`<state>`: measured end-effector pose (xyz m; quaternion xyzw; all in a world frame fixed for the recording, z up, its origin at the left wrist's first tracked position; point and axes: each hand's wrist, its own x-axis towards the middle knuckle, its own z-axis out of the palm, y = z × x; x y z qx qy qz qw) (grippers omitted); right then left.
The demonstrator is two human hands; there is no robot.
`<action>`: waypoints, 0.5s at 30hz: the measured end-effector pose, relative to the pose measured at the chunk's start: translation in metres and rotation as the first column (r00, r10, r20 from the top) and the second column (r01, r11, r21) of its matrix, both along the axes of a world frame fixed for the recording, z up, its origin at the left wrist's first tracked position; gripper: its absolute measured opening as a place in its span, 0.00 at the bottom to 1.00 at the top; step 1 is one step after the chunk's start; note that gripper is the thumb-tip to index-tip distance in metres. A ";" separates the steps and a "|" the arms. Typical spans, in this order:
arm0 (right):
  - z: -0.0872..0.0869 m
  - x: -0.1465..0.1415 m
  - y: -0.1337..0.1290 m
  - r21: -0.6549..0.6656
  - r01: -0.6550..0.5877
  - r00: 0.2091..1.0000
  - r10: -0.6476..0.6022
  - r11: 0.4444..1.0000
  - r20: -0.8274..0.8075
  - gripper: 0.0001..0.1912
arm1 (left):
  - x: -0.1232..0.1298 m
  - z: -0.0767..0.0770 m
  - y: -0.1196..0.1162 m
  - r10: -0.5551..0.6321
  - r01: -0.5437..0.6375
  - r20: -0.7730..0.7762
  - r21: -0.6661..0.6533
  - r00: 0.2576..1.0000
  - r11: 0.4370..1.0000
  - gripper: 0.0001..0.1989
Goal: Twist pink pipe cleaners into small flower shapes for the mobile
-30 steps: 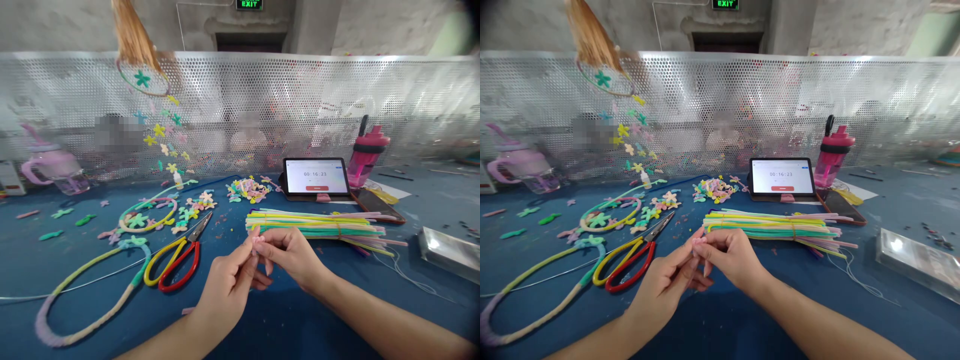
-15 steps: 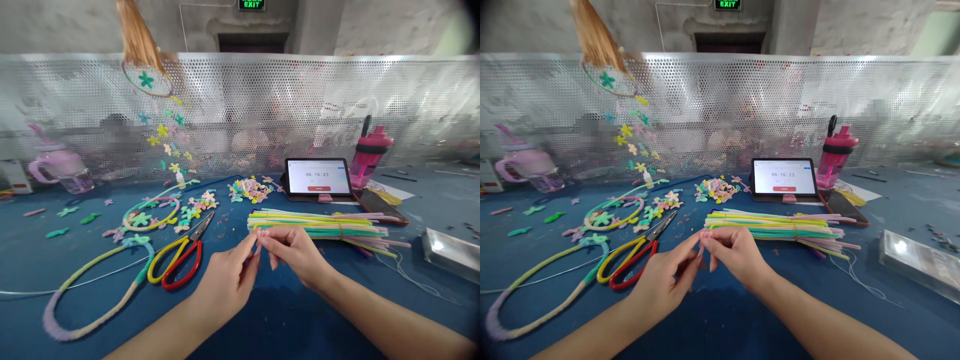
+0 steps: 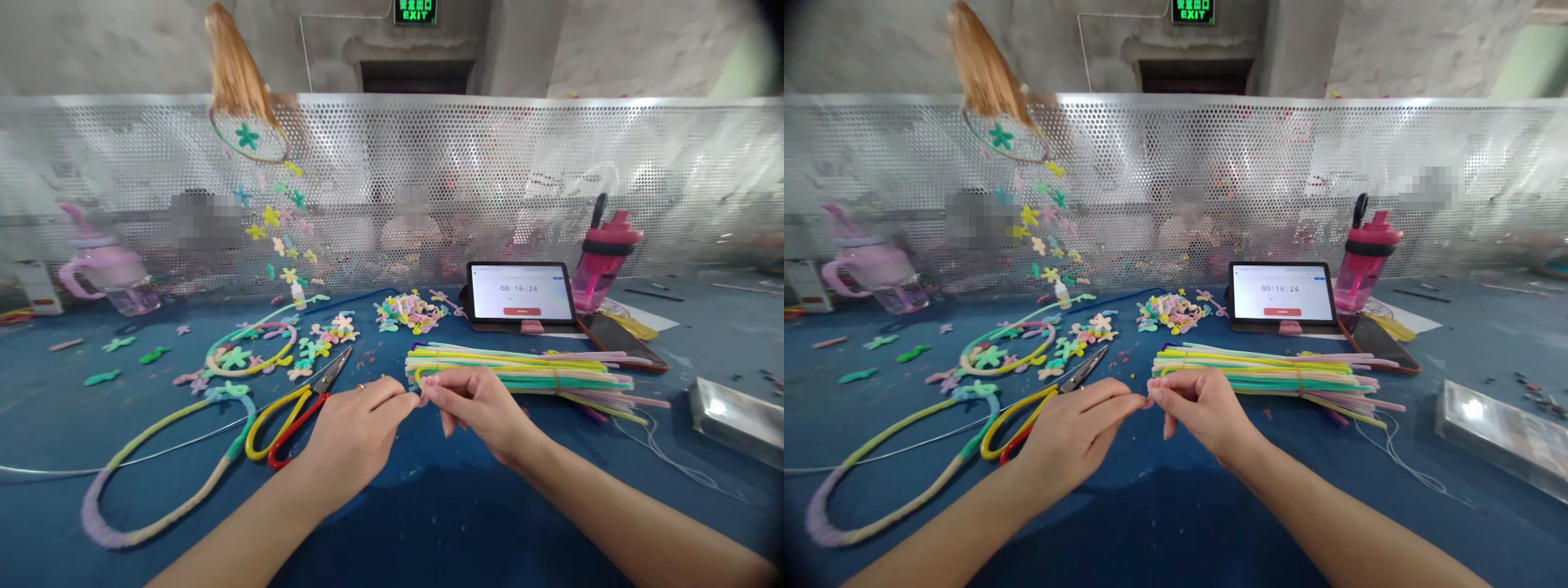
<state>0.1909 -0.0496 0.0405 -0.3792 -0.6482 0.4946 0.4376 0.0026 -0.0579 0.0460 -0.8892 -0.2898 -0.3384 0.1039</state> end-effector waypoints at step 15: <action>-0.003 -0.004 -0.001 -0.063 -0.037 0.996 0.042 0.997 0.079 0.15 | -0.003 0.001 0.000 0.027 -0.010 -0.156 0.107 0.987 0.994 0.15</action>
